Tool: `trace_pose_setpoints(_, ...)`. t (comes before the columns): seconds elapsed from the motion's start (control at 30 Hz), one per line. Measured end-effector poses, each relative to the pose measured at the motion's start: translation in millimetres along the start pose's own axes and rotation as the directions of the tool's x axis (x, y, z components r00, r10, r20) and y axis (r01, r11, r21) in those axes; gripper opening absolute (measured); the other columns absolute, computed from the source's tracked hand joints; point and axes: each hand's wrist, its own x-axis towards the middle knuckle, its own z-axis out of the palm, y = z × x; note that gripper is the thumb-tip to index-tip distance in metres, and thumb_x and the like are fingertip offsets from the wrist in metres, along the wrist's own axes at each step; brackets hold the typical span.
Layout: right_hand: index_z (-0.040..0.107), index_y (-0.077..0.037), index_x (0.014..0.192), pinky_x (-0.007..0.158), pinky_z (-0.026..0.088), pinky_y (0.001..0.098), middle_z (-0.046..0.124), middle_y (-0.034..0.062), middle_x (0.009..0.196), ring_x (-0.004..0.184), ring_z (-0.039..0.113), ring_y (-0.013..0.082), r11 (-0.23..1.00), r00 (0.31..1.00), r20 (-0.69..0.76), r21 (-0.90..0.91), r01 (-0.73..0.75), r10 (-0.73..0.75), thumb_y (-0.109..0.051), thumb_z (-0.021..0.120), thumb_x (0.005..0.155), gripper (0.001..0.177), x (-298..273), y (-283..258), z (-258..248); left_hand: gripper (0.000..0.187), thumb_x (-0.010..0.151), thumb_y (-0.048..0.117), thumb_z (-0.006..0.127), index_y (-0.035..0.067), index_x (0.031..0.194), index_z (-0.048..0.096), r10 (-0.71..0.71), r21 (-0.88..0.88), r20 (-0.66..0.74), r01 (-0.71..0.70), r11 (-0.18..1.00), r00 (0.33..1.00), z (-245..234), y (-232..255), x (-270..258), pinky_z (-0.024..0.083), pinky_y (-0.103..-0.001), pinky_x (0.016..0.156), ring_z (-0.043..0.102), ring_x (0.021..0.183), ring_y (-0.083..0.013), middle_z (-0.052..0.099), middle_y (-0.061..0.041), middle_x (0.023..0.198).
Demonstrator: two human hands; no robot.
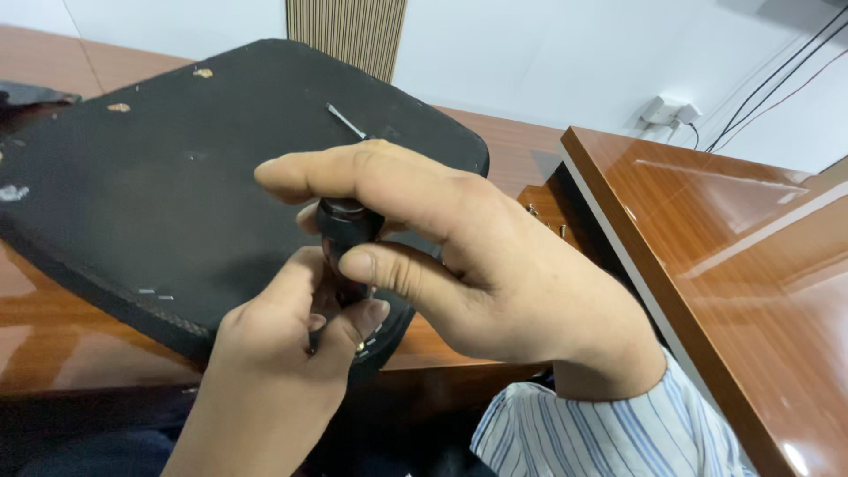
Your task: The person uses a screwdriver to fasten screws into a black upholstered chair seat placed on a wooden table. They repeatedly pick up screws and washers, align them into pre-drilled holes, and tighten them with a screwdriver.
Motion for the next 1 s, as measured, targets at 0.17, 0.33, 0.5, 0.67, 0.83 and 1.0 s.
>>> trace_pose_setpoints(0.17, 0.056, -0.006, 0.137, 0.101, 0.06, 0.0301, 0.066, 0.0064, 0.129, 0.117, 0.068, 0.0152, 0.994, 1.0, -0.01, 0.108, 0.028, -0.028, -0.013, 0.059, 0.111, 0.028, -13, 6, 2, 0.026, 0.094, 0.022, 0.07, 0.012, 0.118, 0.068, -0.182, 0.032, -0.053, 0.183, 0.983, 0.982, 7, 12, -12, 0.06, -0.032, 0.076, 0.074, 0.079, -0.0173, 0.076, -0.006, 0.092)
trace_pose_setpoints(0.33, 0.061, -0.009, 0.131, 0.086, 0.062, 0.0247, 0.067, 0.0014, 0.121, 0.104, 0.07, 0.0114, 0.999, 0.996, -0.086, -0.001, 0.034, -0.034, -0.019, 0.064, 0.108, 0.025, -21, 12, 3, 0.028, 0.095, 0.02, 0.066, 0.014, 0.122, 0.07, -0.125, 0.044, -0.163, 0.133, 0.99, 0.979, 19, 10, -21, 0.059, -0.036, 0.075, 0.074, 0.08, -0.0205, 0.075, -0.009, 0.091)
trace_pose_setpoints(0.5, 0.058, -0.01, 0.126, 0.08, 0.064, 0.0217, 0.065, 0.0002, 0.117, 0.102, 0.07, 0.0096, 0.985, 0.962, -0.24, -0.141, 0.096, -0.128, -0.024, 0.071, 0.107, 0.027, -26, 24, 18, 0.031, 0.1, 0.015, 0.054, 0.008, 0.127, 0.068, 0.136, 0.048, -0.262, -0.128, 0.991, 0.955, 27, -5, -19, 0.058, -0.037, 0.085, 0.075, 0.096, -0.0211, 0.082, -0.008, 0.101)
trace_pose_setpoints(0.67, 0.055, -0.012, 0.13, 0.085, 0.059, 0.0235, 0.065, 0.0003, 0.117, 0.101, 0.067, 0.0108, 0.973, 0.919, -0.343, -0.185, 0.136, -0.193, -0.021, 0.068, 0.108, 0.028, -31, 34, 26, 0.033, 0.096, 0.013, 0.052, 0.007, 0.127, 0.064, 0.222, 0.115, -0.261, -0.198, 0.973, 0.94, 29, -5, -16, 0.055, -0.036, 0.087, 0.075, 0.101, -0.0212, 0.078, -0.01, 0.105)
trace_pose_setpoints(0.83, 0.054, -0.011, 0.127, 0.087, 0.059, 0.0251, 0.064, 0.0016, 0.113, 0.099, 0.068, 0.0126, 0.972, 0.892, -0.409, -0.2, 0.12, -0.194, -0.021, 0.071, 0.108, 0.026, -33, 39, 28, 0.032, 0.096, 0.017, 0.053, 0.01, 0.124, 0.065, 0.115, 0.122, -0.225, -0.089, 0.988, 0.968, 33, 8, -16, 0.054, -0.034, 0.089, 0.074, 0.103, -0.0187, 0.078, -0.009, 0.107)
trace_pose_setpoints(1.0, 0.054, -0.011, 0.125, 0.081, 0.058, 0.0255, 0.064, 0.0015, 0.112, 0.098, 0.068, 0.013, 0.982, 0.902, -0.396, -0.146, 0.121, -0.17, -0.018, 0.071, 0.105, 0.027, -37, 43, 24, 0.033, 0.099, 0.022, 0.057, 0.016, 0.131, 0.064, -0.01, 0.159, -0.245, 0.051, 0.986, 0.969, 36, 10, -16, 0.053, -0.035, 0.09, 0.073, 0.103, -0.0177, 0.077, -0.006, 0.108)
